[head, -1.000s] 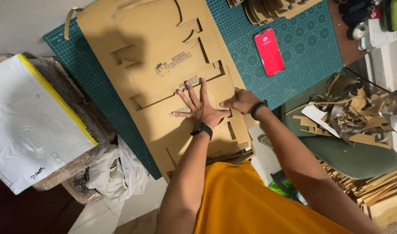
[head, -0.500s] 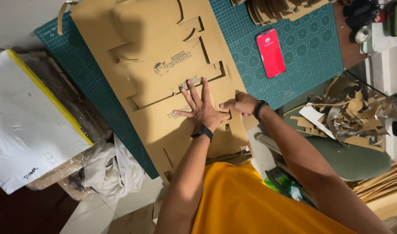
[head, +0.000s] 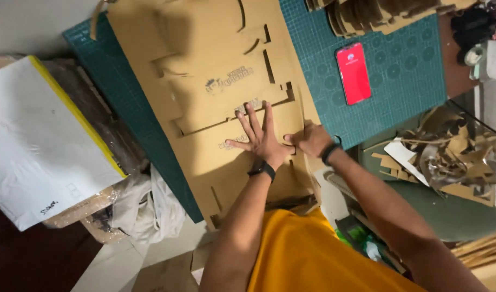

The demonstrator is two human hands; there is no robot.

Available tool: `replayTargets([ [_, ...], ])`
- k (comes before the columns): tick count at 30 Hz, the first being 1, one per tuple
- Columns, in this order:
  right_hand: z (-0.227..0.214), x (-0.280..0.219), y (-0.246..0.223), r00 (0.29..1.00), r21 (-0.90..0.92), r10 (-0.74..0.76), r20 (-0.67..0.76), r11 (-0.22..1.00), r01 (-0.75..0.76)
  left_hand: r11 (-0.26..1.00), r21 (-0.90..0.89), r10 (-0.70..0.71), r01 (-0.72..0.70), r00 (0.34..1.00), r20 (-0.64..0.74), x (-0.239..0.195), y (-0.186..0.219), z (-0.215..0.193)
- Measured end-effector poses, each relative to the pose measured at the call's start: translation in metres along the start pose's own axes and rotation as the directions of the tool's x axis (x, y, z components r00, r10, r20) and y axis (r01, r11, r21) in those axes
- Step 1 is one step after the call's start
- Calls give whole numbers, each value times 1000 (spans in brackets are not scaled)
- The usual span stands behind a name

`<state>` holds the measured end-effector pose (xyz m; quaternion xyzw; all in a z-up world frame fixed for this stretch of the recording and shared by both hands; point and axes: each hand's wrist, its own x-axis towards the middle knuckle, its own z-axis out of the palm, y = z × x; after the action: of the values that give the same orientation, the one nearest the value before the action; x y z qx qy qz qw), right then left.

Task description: The person is manually punching out pre-cut cardboard shapes from a large corrugated sheet on a workstation.

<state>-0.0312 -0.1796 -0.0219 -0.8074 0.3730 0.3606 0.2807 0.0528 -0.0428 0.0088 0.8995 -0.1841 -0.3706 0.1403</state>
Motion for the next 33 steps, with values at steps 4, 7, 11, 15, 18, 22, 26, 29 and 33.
replayTargets([
  [4, -1, -27, -17, 999, -81, -18, -35, 997, 15, 999, 33, -7, 8, 1000, -30, 0, -5, 10],
  [7, -20, -26, -25, 997, -114, -49, -66, 993, 41, 997, 64, 39, -33, 996, -83, 3, -8, 15],
  [11, 12, 15, 33, 982, 547, -74, 176, 836, -35, 996, 83, 42, -33, 994, -105, 0, -3, 20],
  [15, 32, 32, 44, 988, 648, -38, 150, 759, -70, 994, 107, 52, -34, 984, -169, 1, -6, 23],
  [18, 25, 27, 38, 986, 458, 35, 162, 882, -107, 993, 120, 47, -25, 982, -183, 2, -7, 28],
  [22, -1, -10, -12, 993, 175, 93, 75, 979, -105, 993, 111, 68, -46, 978, -198, 3, -9, 31],
  [26, 27, -14, -8, 996, -63, 30, -89, 997, -36, 976, 217, 84, 15, 893, -442, 7, -6, 44],
  [29, 22, -20, -13, 996, -114, -30, -83, 993, 21, 956, 288, 55, 50, 937, -345, 0, 1, 24],
  [33, -11, -34, -3, 980, -245, -198, 37, 948, 201, 985, 173, -7, 11, 1000, -24, 7, -4, 23],
])
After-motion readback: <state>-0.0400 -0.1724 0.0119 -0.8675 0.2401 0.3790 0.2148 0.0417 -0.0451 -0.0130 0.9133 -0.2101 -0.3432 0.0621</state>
